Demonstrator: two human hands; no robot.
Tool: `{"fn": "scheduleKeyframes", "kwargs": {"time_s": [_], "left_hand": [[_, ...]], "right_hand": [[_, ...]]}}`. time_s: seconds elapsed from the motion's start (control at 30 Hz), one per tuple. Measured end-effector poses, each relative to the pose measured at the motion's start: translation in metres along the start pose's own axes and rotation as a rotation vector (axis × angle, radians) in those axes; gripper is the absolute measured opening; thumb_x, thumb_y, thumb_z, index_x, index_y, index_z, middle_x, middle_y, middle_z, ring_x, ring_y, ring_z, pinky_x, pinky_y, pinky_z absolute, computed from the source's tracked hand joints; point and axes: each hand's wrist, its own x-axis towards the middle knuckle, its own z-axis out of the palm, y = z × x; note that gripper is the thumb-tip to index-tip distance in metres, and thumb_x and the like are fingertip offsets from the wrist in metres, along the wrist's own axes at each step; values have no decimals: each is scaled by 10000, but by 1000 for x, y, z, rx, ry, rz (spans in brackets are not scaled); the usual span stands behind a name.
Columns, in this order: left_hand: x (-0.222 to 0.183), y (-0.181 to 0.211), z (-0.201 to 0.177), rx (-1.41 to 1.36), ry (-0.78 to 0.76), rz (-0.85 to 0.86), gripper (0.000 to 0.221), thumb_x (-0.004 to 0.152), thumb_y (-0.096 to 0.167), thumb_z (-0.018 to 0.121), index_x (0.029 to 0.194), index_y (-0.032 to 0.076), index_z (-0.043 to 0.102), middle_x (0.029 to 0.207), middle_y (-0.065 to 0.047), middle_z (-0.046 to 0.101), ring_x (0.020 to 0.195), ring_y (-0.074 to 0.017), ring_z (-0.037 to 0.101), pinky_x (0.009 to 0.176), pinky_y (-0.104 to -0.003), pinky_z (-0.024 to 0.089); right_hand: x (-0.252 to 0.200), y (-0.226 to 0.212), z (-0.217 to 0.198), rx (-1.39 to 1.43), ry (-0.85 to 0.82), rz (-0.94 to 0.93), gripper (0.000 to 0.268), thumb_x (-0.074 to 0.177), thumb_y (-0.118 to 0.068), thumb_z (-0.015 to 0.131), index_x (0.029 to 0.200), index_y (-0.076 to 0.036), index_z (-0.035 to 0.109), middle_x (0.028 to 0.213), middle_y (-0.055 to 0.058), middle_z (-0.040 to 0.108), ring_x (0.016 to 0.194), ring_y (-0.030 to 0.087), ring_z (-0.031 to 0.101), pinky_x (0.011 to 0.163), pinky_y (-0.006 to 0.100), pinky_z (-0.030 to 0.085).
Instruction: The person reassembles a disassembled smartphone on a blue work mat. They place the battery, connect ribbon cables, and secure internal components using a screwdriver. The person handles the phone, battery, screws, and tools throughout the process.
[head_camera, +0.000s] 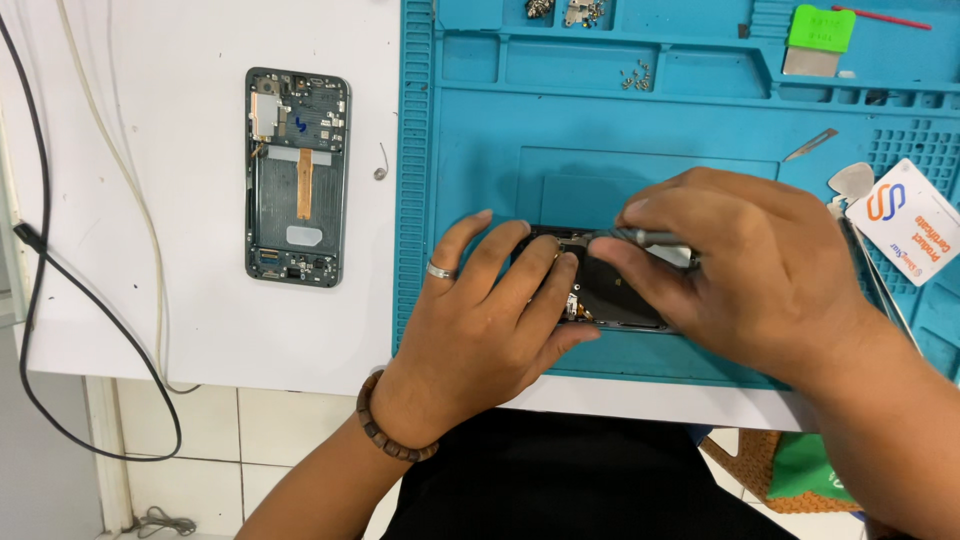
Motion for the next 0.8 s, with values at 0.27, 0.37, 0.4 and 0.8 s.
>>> {"fn": "scheduleKeyframes", "kwargs": {"time_s": [0.27,0.37,0.4,0.8], "left_hand": [[-2,0,0,-19,43,-9,440,1002,444,413,1008,66,638,1028,-80,618,991,-280,592,962,-454,412],[-3,-1,0,-3,54,-3,464,1009,444,403,994,63,668,1037,-74,632,1007,-275,590,981,-445,397],[-3,-2,0,22,57,6,469,1015,446,388,972,76,673,1041,-63,639,1010,-262,588,988,-428,391],[-3,-3,-2,-6,63,24,450,1018,423,407,922,73,674,1018,-85,627,988,-270,588,976,-443,419]], "right_hand": [[32,-25,-26,10,-132,-325,153,963,-55,594,1006,-6,455,772,107,520,613,302,454,495,409,361],[27,-19,-18,-74,-97,-309,152,991,-77,601,912,-24,483,690,85,474,581,272,446,470,384,328],[23,-13,-13,-193,-23,-303,296,1043,-209,689,870,-55,505,603,42,446,518,224,433,443,349,300],[15,-4,-6,-180,107,-295,436,985,-419,756,887,-46,551,667,24,589,517,222,513,432,341,303]]}}
